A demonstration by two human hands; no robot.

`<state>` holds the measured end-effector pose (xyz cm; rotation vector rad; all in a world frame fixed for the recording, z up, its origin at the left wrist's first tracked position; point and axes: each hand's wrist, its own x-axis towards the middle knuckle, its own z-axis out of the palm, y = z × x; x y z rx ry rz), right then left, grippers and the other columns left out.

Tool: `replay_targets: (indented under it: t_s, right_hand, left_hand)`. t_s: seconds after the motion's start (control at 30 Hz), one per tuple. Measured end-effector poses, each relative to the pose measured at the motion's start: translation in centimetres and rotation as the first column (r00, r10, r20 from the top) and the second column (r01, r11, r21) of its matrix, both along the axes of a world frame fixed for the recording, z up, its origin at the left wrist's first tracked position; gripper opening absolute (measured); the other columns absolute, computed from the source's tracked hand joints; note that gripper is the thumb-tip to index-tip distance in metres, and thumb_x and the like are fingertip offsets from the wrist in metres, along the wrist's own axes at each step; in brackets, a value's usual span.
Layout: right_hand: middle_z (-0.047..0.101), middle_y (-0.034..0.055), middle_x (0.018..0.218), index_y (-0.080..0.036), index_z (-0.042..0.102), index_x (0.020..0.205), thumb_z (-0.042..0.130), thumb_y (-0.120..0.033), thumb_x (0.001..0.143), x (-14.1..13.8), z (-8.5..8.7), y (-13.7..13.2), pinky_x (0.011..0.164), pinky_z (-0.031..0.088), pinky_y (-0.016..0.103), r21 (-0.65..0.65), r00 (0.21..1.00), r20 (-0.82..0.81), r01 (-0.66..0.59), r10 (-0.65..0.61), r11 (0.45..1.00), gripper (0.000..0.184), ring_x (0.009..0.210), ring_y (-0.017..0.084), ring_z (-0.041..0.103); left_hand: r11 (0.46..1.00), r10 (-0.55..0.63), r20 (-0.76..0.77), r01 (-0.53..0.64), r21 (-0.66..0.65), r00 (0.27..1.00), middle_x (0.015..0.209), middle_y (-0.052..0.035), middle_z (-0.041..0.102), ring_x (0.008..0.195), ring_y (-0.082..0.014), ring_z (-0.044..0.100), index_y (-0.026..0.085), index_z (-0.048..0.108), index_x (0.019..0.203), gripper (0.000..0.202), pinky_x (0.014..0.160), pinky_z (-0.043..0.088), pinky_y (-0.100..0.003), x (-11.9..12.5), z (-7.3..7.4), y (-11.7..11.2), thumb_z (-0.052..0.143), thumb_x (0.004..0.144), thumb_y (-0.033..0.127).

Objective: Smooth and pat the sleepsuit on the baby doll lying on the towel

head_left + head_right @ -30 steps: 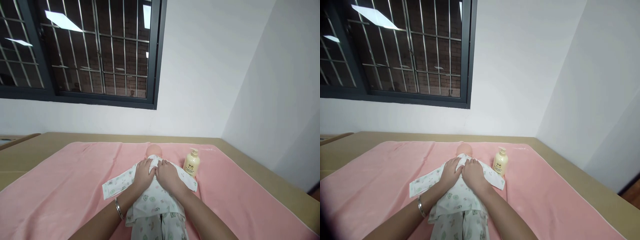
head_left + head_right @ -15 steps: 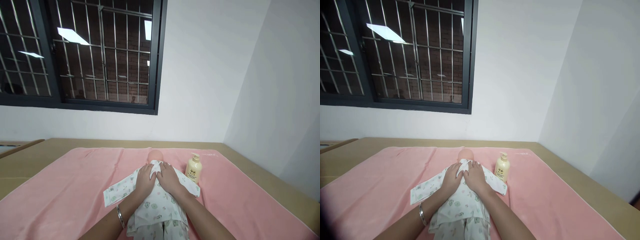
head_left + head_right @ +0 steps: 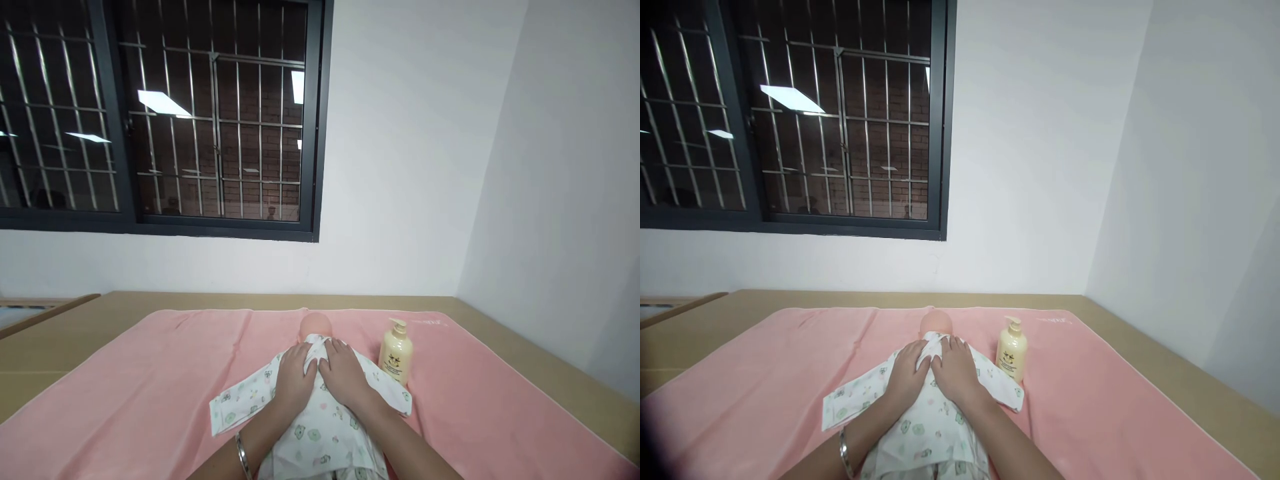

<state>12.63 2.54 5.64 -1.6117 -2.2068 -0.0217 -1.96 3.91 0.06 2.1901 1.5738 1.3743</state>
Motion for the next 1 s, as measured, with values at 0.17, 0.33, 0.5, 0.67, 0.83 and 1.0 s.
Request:
replay_targets:
  t_s: [0.17,0.33,0.5,0.67,0.83,1.0]
  right_hand:
    - [0.07,0.0136,0.096,-0.013,0.068,0.098,0.04,-0.024,0.089,0.2,2.3,-0.8,0.087,0.042,0.036,-0.003,0.997,-0.037,0.071,-0.071,0.998,0.031,0.092,0.026,0.062]
    - [0.049,0.0128,0.143,-0.015,0.054,0.133,0.045,-0.025,0.089,-0.4,1.9,-1.6,0.111,0.028,0.042,0.195,0.991,-0.095,-0.07,0.09,0.978,0.047,0.133,0.028,0.041]
    - [0.05,0.0116,0.143,-0.017,0.057,0.131,0.045,-0.025,0.09,-1.3,0.4,-1.8,0.114,0.025,0.046,0.099,0.983,-0.072,-0.162,0.17,0.982,0.044,0.135,0.027,0.041]
    - [0.039,0.0148,0.15,-0.012,0.049,0.139,0.044,-0.023,0.089,-1.6,0.5,-1.9,0.116,0.021,0.047,0.146,0.988,-0.094,-0.11,0.125,0.983,0.052,0.141,0.027,0.031]
    - [0.049,0.0123,0.144,-0.017,0.061,0.126,0.046,-0.024,0.089,-1.3,0.8,-1.9,0.115,0.022,0.049,0.055,0.984,-0.09,-0.151,0.155,0.987,0.041,0.138,0.028,0.037]
    - [0.047,0.0148,0.145,-0.014,0.057,0.131,0.046,-0.02,0.088,-1.5,0.7,-1.8,0.115,0.023,0.049,0.078,0.983,-0.113,-0.135,0.143,0.988,0.045,0.137,0.028,0.038]
  left_hand:
    - [0.99,0.108,0.013,-0.109,0.089,0.994,0.143,-0.0116,0.051,0.143,-0.0313,0.029,0.016,0.056,0.131,0.044,0.117,0.025,-0.056,0.0,-0.5,0.0,0.044,0.091,0.031]
    - [0.986,0.084,0.138,-0.103,0.134,0.987,0.146,-0.0095,0.047,0.145,-0.0267,0.024,0.019,0.052,0.135,0.045,0.119,0.022,-0.055,-0.2,-1.3,0.0,0.031,0.098,0.033]
    - [0.974,-0.002,0.233,-0.051,0.219,0.972,0.142,-0.0093,0.05,0.143,-0.0241,0.028,0.021,0.049,0.137,0.047,0.118,0.026,-0.053,-0.5,-1.9,-0.2,0.022,0.101,0.034]
    - [0.971,-0.006,0.236,-0.051,0.233,0.972,0.138,-0.0101,0.053,0.141,-0.0249,0.032,0.021,0.051,0.133,0.043,0.116,0.028,-0.054,-0.6,-1.6,-0.2,0.026,0.1,0.032]
    - [0.981,-0.027,0.181,-0.009,0.193,0.983,0.131,-0.0095,0.058,0.134,-0.0271,0.04,0.022,0.062,0.111,0.029,0.11,0.036,-0.053,-0.6,-1.1,-0.3,0.04,0.095,0.029]
    - [0.99,-0.041,0.186,0.016,0.137,0.982,0.121,-0.0094,0.063,0.118,-0.0248,0.055,0.021,0.063,0.106,0.026,0.103,0.043,-0.049,-0.7,-0.5,-0.6,0.044,0.09,0.025]
